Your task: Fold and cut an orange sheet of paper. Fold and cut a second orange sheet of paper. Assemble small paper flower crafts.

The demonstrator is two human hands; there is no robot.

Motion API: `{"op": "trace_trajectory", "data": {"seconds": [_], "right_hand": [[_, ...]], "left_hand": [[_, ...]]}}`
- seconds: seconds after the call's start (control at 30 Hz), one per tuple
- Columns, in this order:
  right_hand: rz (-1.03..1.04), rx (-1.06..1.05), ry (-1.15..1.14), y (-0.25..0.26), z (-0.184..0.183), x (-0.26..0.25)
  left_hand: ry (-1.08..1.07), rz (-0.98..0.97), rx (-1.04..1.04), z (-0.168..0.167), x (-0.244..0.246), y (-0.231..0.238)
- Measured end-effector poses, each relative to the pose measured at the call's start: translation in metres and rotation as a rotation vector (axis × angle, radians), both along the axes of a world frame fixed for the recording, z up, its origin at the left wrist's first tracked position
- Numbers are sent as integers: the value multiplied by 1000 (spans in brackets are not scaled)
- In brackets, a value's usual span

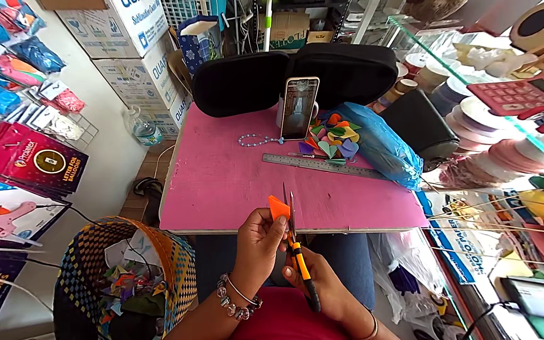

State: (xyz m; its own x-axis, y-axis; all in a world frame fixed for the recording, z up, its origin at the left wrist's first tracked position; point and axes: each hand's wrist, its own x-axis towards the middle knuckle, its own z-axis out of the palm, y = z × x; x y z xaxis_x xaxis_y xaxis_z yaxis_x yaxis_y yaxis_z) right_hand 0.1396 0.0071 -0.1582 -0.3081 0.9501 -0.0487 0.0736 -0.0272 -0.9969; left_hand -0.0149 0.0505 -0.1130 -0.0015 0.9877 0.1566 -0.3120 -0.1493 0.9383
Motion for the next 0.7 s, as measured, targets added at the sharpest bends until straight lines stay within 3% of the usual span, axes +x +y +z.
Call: {"op": "trace_trajectory", "data": {"seconds": [0.7], "right_hand": [[46, -49, -68, -1, 4, 11]], "left_hand": [[148, -215, -15, 8, -24, 8]]}}
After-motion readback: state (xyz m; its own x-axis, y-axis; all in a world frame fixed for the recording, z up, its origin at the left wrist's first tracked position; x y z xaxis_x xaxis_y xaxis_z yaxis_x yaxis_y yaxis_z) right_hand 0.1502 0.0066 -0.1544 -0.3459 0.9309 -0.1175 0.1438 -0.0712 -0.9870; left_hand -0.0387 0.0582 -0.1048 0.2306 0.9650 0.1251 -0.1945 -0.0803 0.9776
